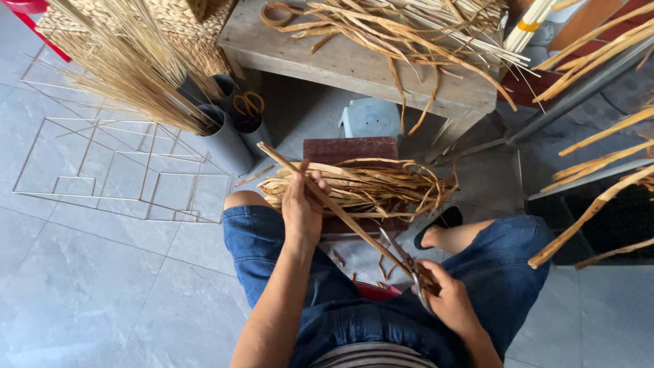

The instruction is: The person sits on a low stool and trims dried leaf strips with scissors, cutting off ends and uneven edges. They place the trimmed strips onto a growing pile on their lap and set trimmed bundles onto the table, discarding scraps to the side.

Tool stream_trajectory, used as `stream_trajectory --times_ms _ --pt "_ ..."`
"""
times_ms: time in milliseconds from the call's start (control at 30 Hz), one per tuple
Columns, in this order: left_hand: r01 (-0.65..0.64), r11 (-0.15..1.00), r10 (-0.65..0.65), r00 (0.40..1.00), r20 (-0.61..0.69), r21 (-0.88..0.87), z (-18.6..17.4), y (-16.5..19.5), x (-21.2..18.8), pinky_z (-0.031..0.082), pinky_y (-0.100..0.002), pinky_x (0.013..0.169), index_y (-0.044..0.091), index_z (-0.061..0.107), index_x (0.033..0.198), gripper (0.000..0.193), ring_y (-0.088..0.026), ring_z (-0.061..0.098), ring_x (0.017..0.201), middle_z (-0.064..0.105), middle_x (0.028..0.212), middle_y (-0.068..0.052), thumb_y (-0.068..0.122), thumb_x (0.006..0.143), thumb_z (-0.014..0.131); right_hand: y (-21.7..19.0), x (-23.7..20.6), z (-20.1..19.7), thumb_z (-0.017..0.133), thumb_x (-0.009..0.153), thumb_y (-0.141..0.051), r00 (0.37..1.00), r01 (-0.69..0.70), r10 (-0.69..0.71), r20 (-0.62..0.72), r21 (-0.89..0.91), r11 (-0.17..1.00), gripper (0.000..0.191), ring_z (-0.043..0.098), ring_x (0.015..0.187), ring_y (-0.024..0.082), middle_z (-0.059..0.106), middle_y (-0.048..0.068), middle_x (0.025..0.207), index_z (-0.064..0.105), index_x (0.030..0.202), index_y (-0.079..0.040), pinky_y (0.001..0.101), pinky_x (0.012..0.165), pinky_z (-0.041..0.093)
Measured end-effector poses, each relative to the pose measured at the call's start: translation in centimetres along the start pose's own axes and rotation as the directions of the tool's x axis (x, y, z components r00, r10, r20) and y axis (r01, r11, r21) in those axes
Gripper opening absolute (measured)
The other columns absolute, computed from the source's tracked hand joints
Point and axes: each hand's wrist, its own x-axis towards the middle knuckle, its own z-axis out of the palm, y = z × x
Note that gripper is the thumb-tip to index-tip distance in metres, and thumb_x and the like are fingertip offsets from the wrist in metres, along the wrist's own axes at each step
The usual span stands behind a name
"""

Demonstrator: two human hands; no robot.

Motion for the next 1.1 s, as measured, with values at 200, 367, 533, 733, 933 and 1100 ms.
stream_trajectory --times_ms 200,367,533,733,933,1100 --pt "-0.115 0.972 0.128 0.991 -0.049 0.204 4.4 3.8 -1.7 0.053 -0.033 0.086 0.003 0.053 0.144 0.049 -0.016 0.062 0.094 0.066 0.108 -0.007 0.034 0.107 0.048 2.0 -0.1 -0.3 0.083 0.076 -0.012 0.99 -0.137 0.139 0.013 -0.114 0.984 0.057 0.078 0.091 0.011 0.082 0.006 0.099 0.063 0.13 -0.011 0.0275 0.082 0.059" --pt "-0.137 0.958 0.08 0.972 0.222 0.252 5.4 3.9 -4.4 0.046 -0.027 0.09 -0.002 0.061 0.145 0.045 -0.012 0.055 0.1 0.063 0.107 -0.003 0.029 0.113 0.057 -0.4 -0.6 -1.4 0.082 0.079 -0.012 0.989 0.082 -0.089 -0.119 -0.055 0.995 0.055 0.074 0.096 0.012 0.08 0.007 0.107 0.062 0.13 -0.006 0.0266 0.082 0.058" --pt "0.064 0.973 -0.114 0.968 0.224 0.22 5.9 1.6 -7.6 0.049 -0.026 0.085 0.0 0.062 0.138 0.036 -0.012 0.06 0.096 0.067 0.107 -0.007 0.022 0.11 0.06 -6.6 -0.6 -3.0 0.082 0.078 -0.009 0.922 0.283 -0.274 -0.273 -0.006 0.959 0.066 0.064 0.09 0.011 0.074 0.006 0.113 0.054 0.137 -0.003 0.0249 0.079 0.054" --pt "0.234 0.963 -0.263 0.926 0.272 0.137 8.5 0.1 -10.6 0.057 -0.033 0.088 0.002 0.066 0.123 0.024 -0.014 0.068 0.097 0.071 0.11 -0.006 0.018 0.105 0.06 -14.2 -0.6 -2.5 0.091 0.068 -0.015 0.845 0.454 -0.493 -0.206 -0.212 0.866 0.074 0.058 0.08 0.013 0.064 0.005 0.104 0.057 0.133 -0.007 0.0264 0.071 0.051" --pt "0.142 0.973 -0.185 0.951 0.247 0.183 9.7 0.7 -11.5 0.054 -0.029 0.095 0.003 0.066 0.114 0.017 -0.013 0.066 0.1 0.07 0.109 -0.004 0.008 0.099 0.07 -17.0 -0.4 -1.7 0.089 0.072 -0.017 0.874 0.46 -0.466 -0.138 -0.074 0.885 0.076 0.066 0.096 0.015 0.066 0.007 0.114 0.054 0.139 -0.006 0.0311 0.081 0.054" --pt "0.047 0.939 -0.11 0.98 0.168 0.339 9.9 0.7 -11.9 0.053 -0.025 0.086 0.005 0.061 0.108 0.019 -0.01 0.064 0.092 0.069 0.1 -0.003 0.002 0.095 0.075 -16.9 -0.7 -0.5 0.092 0.069 -0.019 0.912 0.394 -0.398 -0.105 -0.055 0.918 0.08 0.066 0.087 0.017 0.065 0.009 0.107 0.055 0.138 -0.006 0.0304 0.075 0.056"
